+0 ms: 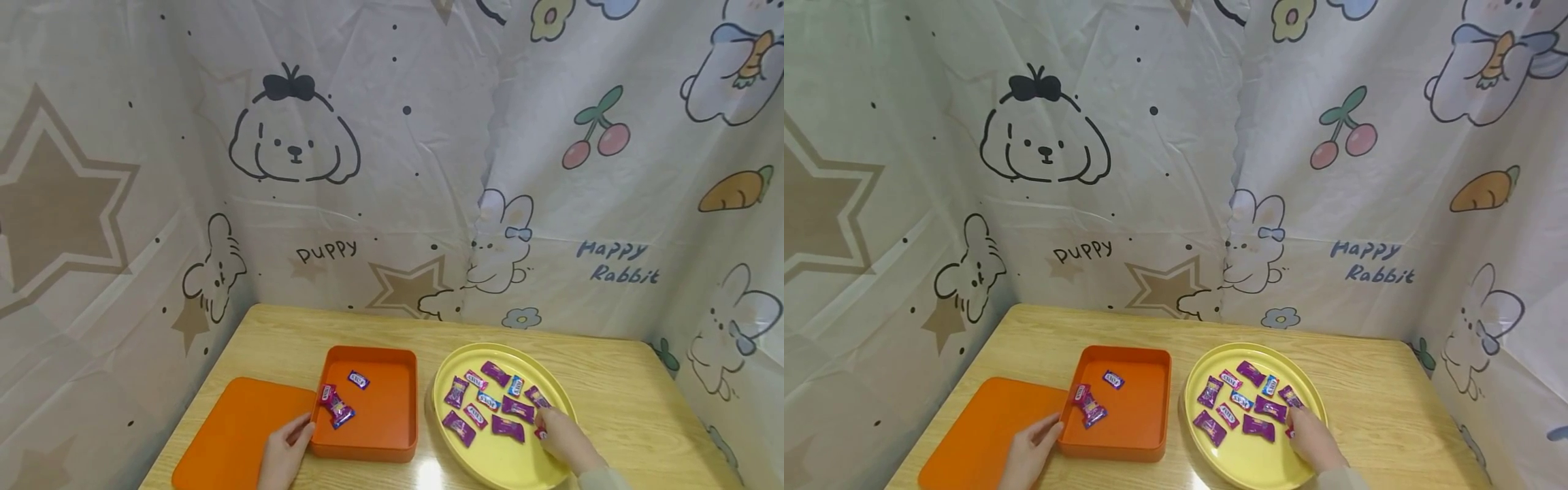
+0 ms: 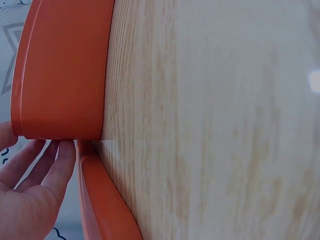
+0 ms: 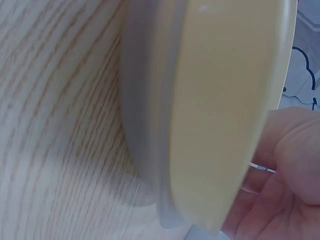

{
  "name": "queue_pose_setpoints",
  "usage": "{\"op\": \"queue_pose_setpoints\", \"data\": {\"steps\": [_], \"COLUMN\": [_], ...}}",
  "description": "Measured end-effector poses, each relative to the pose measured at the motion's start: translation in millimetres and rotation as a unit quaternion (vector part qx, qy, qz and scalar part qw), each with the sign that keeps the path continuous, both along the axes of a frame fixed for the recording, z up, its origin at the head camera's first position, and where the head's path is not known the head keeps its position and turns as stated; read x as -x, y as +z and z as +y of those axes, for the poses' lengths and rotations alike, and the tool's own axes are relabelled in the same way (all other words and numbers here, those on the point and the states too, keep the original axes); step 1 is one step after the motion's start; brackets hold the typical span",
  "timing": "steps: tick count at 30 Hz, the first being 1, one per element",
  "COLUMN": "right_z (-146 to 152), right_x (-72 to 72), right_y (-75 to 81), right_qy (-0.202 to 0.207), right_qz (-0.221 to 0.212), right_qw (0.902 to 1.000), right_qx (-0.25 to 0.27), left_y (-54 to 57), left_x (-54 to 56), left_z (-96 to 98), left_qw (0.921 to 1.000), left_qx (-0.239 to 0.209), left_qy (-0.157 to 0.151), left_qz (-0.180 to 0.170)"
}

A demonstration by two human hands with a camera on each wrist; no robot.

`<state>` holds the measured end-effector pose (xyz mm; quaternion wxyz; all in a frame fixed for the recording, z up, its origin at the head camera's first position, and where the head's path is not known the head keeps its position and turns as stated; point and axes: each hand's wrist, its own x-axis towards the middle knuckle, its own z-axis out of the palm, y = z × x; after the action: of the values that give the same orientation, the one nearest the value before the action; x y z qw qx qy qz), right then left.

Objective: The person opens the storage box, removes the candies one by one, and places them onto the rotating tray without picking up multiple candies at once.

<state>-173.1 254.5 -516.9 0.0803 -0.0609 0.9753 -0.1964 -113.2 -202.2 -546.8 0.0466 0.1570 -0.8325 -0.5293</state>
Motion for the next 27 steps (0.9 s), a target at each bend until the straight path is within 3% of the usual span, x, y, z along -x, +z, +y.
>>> {"op": "queue_pose_setpoints", "data": {"steps": [6,11,17,21,27], "right_z": [0.2,-4.1,-24.1,-44.2,-82.4], "right_x": [2.2,8.1,19.7,29.4,44.5], "right_y": [3.9,17.9,42.5,55.0,64.8], "right_qy": [-0.004,-0.008,0.014,0.052,0.092], "right_qz": [-0.028,-0.019,0.039,0.083,0.107], "right_qw": [0.9996,0.9997,0.9991,0.9950,0.9899], "right_qx": [0.003,-0.014,-0.010,-0.017,0.006], "left_y": [-0.5,-1.9,-2.6,-2.0,-1.4], "left_x": [0.2,0.6,0.3,0.0,0.1], "left_z": [-0.8,-1.4,-1.5,-1.1,0.3], "left_qw": [1.0000,1.0000,0.9999,0.9999,0.9999], "left_qx": [-0.005,-0.009,-0.006,-0.009,-0.011], "left_qy": [0.000,0.000,0.002,0.004,0.004], "left_qz": [-0.001,0.003,0.008,0.008,0.009]}}
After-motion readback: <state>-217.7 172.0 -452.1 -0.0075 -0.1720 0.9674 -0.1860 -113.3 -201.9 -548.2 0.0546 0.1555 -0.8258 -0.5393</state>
